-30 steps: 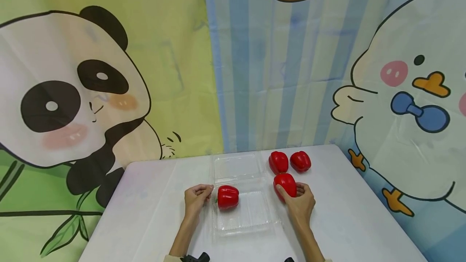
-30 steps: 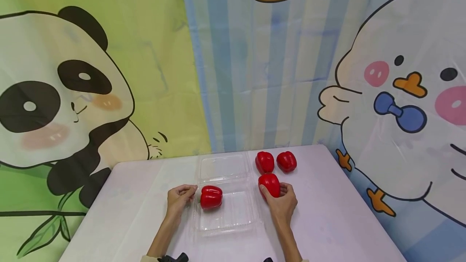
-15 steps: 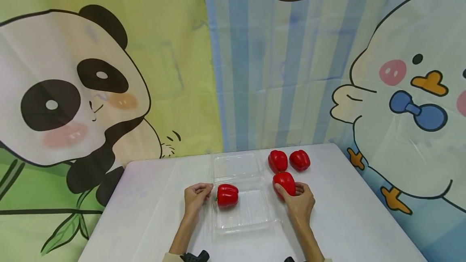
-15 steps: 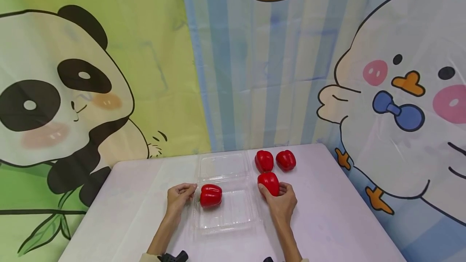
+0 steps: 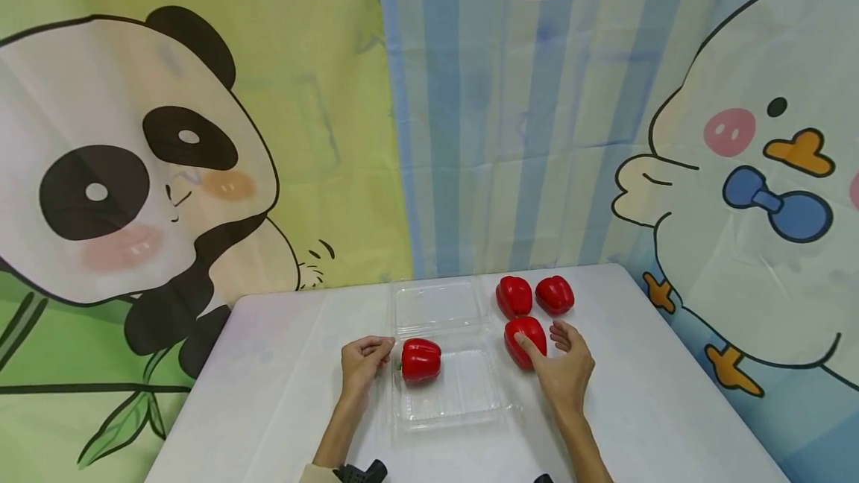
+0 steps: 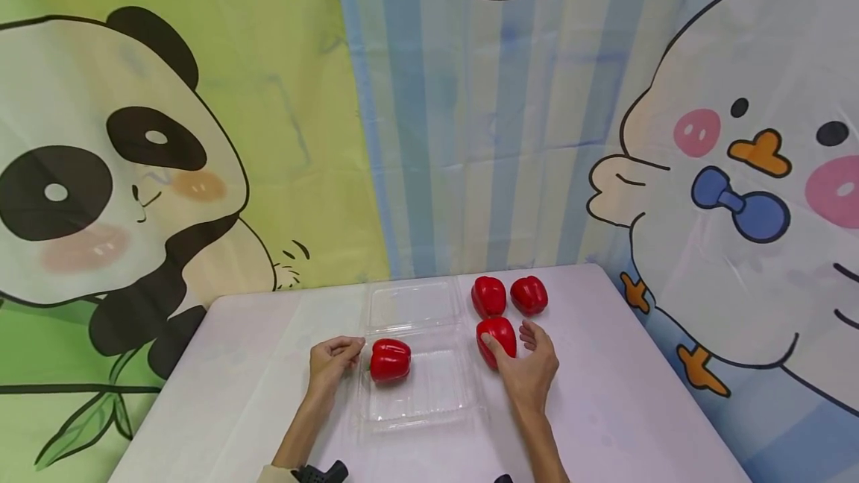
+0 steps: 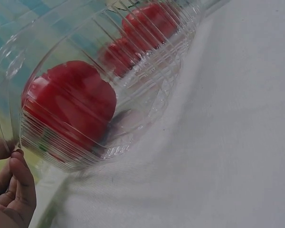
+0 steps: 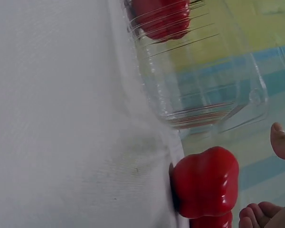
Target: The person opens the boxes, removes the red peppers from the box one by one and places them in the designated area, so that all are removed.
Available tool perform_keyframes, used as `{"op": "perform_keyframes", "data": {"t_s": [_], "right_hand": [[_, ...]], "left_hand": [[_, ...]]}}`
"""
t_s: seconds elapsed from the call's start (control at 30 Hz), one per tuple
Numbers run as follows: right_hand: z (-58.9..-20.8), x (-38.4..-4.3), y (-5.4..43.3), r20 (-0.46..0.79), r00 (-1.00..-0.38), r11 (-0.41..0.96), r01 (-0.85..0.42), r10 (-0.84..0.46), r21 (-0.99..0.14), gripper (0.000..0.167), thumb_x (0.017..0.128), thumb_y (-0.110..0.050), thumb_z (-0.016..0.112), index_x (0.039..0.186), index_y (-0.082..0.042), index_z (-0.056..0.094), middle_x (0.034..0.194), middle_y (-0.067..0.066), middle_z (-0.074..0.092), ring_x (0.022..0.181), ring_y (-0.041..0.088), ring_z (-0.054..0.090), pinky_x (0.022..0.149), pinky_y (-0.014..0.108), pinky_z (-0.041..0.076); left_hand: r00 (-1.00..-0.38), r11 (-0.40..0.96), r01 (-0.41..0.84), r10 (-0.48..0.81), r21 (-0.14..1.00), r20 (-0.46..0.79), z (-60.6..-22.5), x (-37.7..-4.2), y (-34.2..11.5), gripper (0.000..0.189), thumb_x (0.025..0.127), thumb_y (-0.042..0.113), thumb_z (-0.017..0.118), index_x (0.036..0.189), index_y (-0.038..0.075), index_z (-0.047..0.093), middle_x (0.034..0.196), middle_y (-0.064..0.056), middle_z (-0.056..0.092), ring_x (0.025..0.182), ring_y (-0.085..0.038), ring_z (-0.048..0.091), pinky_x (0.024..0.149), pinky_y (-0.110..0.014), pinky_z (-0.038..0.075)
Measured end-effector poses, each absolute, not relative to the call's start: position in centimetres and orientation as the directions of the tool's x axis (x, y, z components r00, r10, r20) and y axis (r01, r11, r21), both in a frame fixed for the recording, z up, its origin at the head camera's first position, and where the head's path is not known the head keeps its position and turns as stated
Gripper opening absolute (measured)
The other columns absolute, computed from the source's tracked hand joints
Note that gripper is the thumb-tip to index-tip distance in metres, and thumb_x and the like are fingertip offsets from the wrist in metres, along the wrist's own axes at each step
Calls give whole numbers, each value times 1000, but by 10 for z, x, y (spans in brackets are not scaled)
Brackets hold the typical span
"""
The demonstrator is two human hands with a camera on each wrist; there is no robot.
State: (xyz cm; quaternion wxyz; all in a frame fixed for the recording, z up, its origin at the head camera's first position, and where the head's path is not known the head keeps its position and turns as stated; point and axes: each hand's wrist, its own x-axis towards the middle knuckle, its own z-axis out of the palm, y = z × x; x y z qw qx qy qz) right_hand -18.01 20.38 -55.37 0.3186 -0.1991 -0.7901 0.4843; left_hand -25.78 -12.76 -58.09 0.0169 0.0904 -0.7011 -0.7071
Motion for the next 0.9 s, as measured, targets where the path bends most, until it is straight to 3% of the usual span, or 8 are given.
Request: {"op": "perform_keyframes", "data": {"t_s": [0.07, 0.2, 0.23, 0.3, 0.43, 0.7, 0.9], "right_hand": [[-550, -179, 204, 353, -717, 477, -33, 601, -879, 74, 81, -27, 99, 144, -6, 67, 137, 18, 74, 118, 37, 72, 107, 54, 60], [-544, -178, 203, 433, -734, 523, -126, 522, -843, 76, 76, -23, 101, 143, -8, 68, 135, 14, 75, 115, 34, 72, 103, 24, 57], [-543, -178, 202, 449, -740, 533, -146, 500, -834, 77, 75, -22, 102, 143, -8, 68, 135, 13, 75, 115, 34, 73, 102, 23, 56], [-542, -179, 201, 473, -756, 542, -188, 453, -819, 81, 72, -19, 103, 144, -7, 68, 136, 13, 75, 114, 34, 73, 103, 28, 59], [-541, -181, 195, 476, -795, 529, -238, 375, -815, 83, 70, -14, 104, 144, -8, 68, 138, 12, 75, 115, 34, 74, 104, 57, 62], [-541, -182, 172, 402, -890, 440, -278, 217, -854, 78, 72, -20, 105, 142, -17, 71, 135, 5, 78, 119, 30, 77, 106, 56, 60], [-541, -187, 158, 379, -919, 425, -302, 109, -853, 76, 71, -18, 105, 140, -14, 73, 135, 5, 78, 117, 27, 79, 106, 59, 59]], "left_hand": [[-983, -15, -104, -150, 994, -105, -580, -258, -127, 18, 96, 11, 83, 99, -7, 80, 69, -1, 69, 60, -10, 60, 55, -19, 49], [-986, -14, -83, -143, 996, -84, -579, -257, -127, 20, 96, 10, 82, 100, -9, 79, 69, -1, 70, 59, -9, 60, 54, -19, 48], [-987, -12, -77, -141, 997, -78, -579, -256, -127, 20, 96, 11, 82, 101, -9, 79, 69, -1, 70, 59, -9, 60, 54, -19, 48], [-988, -17, -67, -137, 998, -69, -579, -256, -128, 22, 96, 11, 82, 101, -10, 79, 70, -2, 70, 59, -8, 59, 54, -20, 49], [-988, -18, -70, -137, 997, -72, -578, -256, -128, 22, 96, 11, 82, 101, -10, 79, 70, -2, 71, 59, -8, 60, 54, -19, 50], [-984, -1, -91, -153, 996, -91, -579, -256, -127, 17, 96, 9, 82, 98, -7, 80, 71, -3, 71, 61, -9, 61, 57, -19, 52], [-985, 2, -86, -147, 996, -85, -579, -256, -127, 18, 97, 9, 82, 99, -9, 79, 71, -2, 70, 61, -9, 61, 57, -19, 52]]}}
